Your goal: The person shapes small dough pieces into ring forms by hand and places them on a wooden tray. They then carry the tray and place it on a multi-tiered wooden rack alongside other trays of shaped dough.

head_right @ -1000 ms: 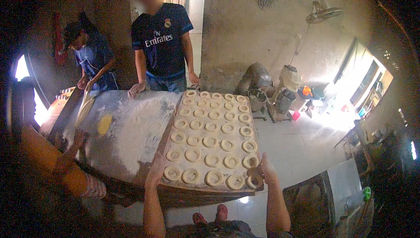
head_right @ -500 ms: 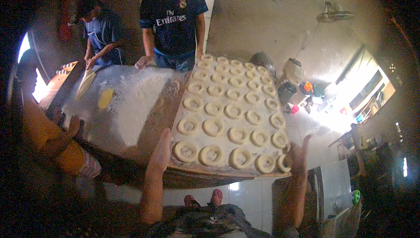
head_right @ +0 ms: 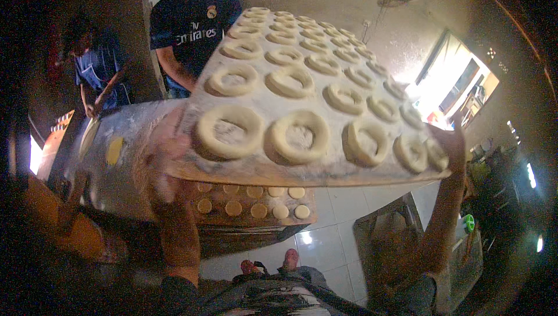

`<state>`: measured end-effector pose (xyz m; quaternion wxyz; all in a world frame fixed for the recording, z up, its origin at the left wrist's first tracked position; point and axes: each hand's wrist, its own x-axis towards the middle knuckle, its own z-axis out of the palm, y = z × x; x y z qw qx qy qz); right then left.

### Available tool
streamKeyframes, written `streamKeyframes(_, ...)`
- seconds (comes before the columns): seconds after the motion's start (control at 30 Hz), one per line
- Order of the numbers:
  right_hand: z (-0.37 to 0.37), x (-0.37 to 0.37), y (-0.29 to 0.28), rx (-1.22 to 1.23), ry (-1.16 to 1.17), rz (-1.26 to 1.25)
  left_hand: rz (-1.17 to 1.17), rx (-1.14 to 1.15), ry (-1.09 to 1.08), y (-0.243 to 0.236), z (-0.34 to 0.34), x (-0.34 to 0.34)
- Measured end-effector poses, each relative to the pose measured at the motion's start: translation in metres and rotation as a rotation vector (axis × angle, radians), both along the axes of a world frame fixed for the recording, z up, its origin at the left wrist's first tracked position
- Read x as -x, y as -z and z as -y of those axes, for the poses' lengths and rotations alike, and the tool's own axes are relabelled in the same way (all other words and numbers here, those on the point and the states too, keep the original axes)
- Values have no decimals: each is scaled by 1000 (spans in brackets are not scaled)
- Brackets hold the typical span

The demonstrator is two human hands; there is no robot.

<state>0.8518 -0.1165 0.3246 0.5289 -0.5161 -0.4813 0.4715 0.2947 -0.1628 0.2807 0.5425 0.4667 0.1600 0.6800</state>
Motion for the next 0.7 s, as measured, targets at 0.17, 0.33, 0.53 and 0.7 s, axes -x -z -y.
streamKeyframes(0.17, 26, -28, -31, -684, 219, 338, 146, -127, 113, -35, 18, -16)
streamKeyframes(0.33, 29, -15, -65, -1108, 827, 1520, 108, -101, -126, -69, 42, -33)
streamKeyframes(0.53, 35, -19, -93, -1209, 1398, 1902, 25, -596, -66, -102, 81, -100)
streamKeyframes(0.7, 36, -31, -107, -1560, 1088, 1527, -15, -629, -257, -112, 152, -164)
